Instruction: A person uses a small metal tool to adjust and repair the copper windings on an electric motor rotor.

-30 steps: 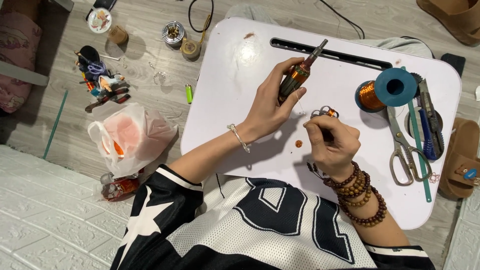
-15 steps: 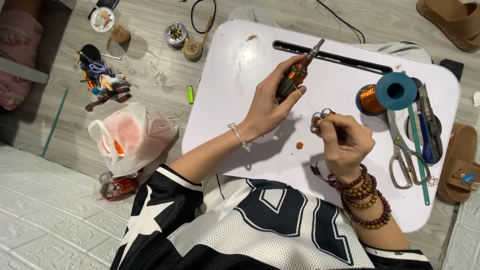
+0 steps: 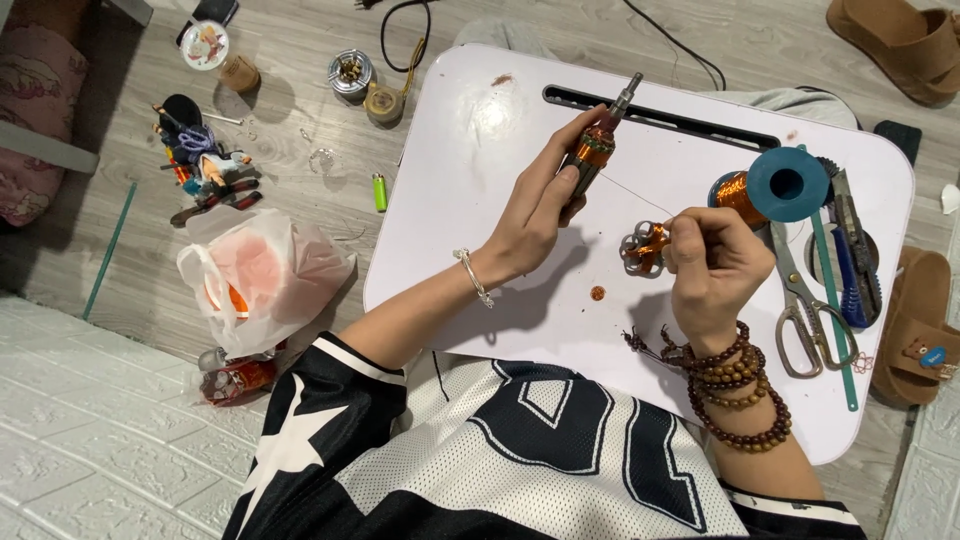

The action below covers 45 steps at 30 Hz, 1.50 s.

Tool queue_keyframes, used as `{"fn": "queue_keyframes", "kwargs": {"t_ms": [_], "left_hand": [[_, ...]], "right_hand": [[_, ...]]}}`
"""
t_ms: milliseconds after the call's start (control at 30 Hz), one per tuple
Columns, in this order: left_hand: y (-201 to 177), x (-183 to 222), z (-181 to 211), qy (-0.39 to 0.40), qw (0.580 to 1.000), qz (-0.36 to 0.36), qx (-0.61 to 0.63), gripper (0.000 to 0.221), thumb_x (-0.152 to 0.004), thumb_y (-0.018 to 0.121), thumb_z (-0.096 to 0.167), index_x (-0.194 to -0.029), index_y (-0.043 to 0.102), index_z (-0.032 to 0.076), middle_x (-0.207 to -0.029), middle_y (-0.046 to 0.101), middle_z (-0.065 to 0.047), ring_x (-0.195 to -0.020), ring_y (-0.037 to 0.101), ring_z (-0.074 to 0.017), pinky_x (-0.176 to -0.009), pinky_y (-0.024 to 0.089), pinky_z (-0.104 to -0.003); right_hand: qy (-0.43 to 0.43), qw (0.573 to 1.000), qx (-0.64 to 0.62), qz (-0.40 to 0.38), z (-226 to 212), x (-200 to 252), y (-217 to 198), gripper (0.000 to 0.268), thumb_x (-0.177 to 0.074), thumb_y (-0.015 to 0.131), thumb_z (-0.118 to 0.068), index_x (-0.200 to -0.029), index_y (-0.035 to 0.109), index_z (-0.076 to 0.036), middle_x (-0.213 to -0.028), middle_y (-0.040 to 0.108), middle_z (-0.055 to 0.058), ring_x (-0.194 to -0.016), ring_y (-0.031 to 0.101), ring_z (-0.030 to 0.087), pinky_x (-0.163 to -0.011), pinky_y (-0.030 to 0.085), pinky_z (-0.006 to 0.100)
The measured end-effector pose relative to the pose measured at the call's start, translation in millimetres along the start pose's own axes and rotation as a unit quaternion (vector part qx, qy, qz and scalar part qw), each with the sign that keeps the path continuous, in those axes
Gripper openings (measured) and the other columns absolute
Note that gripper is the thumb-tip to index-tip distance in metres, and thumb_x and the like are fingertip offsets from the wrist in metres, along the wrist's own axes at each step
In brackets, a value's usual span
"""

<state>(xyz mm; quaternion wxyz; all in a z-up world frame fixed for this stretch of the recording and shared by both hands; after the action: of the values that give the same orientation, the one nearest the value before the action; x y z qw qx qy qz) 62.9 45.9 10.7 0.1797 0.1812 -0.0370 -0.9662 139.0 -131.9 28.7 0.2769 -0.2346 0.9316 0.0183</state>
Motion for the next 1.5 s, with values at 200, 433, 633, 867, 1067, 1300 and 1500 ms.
{"fn": "queue_keyframes", "kwargs": {"t_ms": [200, 433, 633, 867, 1067, 1300, 1500], "left_hand": [[1.2, -3.3, 7.3, 0.037, 0.998, 0.007, -0.052, 0.048, -0.112, 0.038, 0.025, -0.157, 0.032, 0.014, -0.122, 0.053, -0.011, -0.08, 0.053, -0.0098, -0.067, 0.052, -0.027], [1.5, -3.3, 13.9, 0.03, 1.0, 0.008, 0.0, 0.045, -0.111, 0.041, 0.019, -0.155, 0.034, 0.011, -0.122, 0.049, -0.009, -0.077, 0.053, -0.01, -0.065, 0.051, -0.028], [1.9, -0.4, 8.1, 0.027, 0.999, 0.007, 0.017, 0.042, -0.111, 0.038, 0.026, -0.151, 0.039, 0.015, -0.123, 0.052, -0.007, -0.074, 0.051, -0.0073, -0.064, 0.048, -0.026], [0.1, 1.2, 1.2, 0.015, 0.998, 0.01, 0.059, 0.038, -0.111, 0.041, 0.03, -0.146, 0.043, 0.016, -0.118, 0.051, -0.007, -0.072, 0.047, -0.0084, -0.059, 0.041, -0.025], [1.7, -2.1, -4.7, -0.004, 0.994, -0.009, 0.109, 0.038, -0.11, 0.04, 0.031, -0.144, 0.046, 0.013, -0.117, 0.054, -0.009, -0.068, 0.046, -0.0088, -0.054, 0.038, -0.024], [11.2, 3.7, -5.7, -0.065, 0.979, -0.045, 0.187, 0.038, -0.11, 0.036, 0.032, -0.14, 0.047, 0.009, -0.095, 0.056, -0.008, -0.056, 0.042, -0.0062, -0.042, 0.031, -0.019], [13.4, 1.4, -24.7, -0.09, 0.96, -0.078, 0.253, 0.044, -0.104, 0.05, 0.027, -0.141, 0.046, 0.003, -0.094, 0.055, -0.015, -0.049, 0.04, -0.0056, -0.035, 0.031, -0.021]], "right_hand": [[-0.006, 1.0, 0.009, 0.001, 2.7, -6.5, -10.9, 0.018, -0.102, 0.06, 0.003, -0.086, 0.066, 0.009, -0.053, 0.05, 0.009, -0.046, 0.047, 0.011, -0.044, 0.036, 0.024], [0.012, 1.0, 0.01, 0.01, 16.9, -6.1, -15.9, 0.019, -0.106, 0.06, 0.001, -0.09, 0.066, 0.01, -0.056, 0.048, 0.011, -0.047, 0.046, 0.011, -0.045, 0.036, 0.025], [0.019, 1.0, 0.011, 0.011, 17.6, -7.5, -14.3, 0.02, -0.108, 0.059, 0.002, -0.091, 0.065, 0.01, -0.058, 0.046, 0.01, -0.048, 0.045, 0.01, -0.045, 0.036, 0.026], [0.04, 0.999, -0.004, 0.007, 24.1, -4.8, -5.8, 0.018, -0.107, 0.059, 0.001, -0.093, 0.065, 0.009, -0.06, 0.048, 0.011, -0.049, 0.046, 0.011, -0.044, 0.036, 0.026], [0.053, 0.999, -0.01, 0.003, 28.3, -4.7, -3.4, 0.017, -0.107, 0.058, -0.001, -0.095, 0.066, 0.008, -0.064, 0.051, 0.011, -0.05, 0.048, 0.01, -0.046, 0.039, 0.025], [0.057, 0.998, 0.0, -0.014, 32.6, -2.5, 3.8, 0.018, -0.107, 0.059, -0.006, -0.095, 0.067, 0.006, -0.062, 0.055, 0.011, -0.048, 0.051, 0.012, -0.044, 0.039, 0.022], [0.054, 0.998, -0.007, -0.012, 20.9, -6.6, 8.6, 0.018, -0.105, 0.061, -0.002, -0.091, 0.067, 0.006, -0.056, 0.052, 0.008, -0.047, 0.052, 0.009, -0.043, 0.037, 0.021]]}}
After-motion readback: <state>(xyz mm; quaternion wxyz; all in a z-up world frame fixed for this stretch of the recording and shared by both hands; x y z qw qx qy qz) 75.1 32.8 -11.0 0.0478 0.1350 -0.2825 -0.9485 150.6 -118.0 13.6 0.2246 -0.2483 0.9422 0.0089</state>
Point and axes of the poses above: each hand's wrist, its own x-axis away from the middle knuckle, its own y-axis out of the palm, z = x × y, the point moved 7 cm from there along -x, towards the middle knuckle
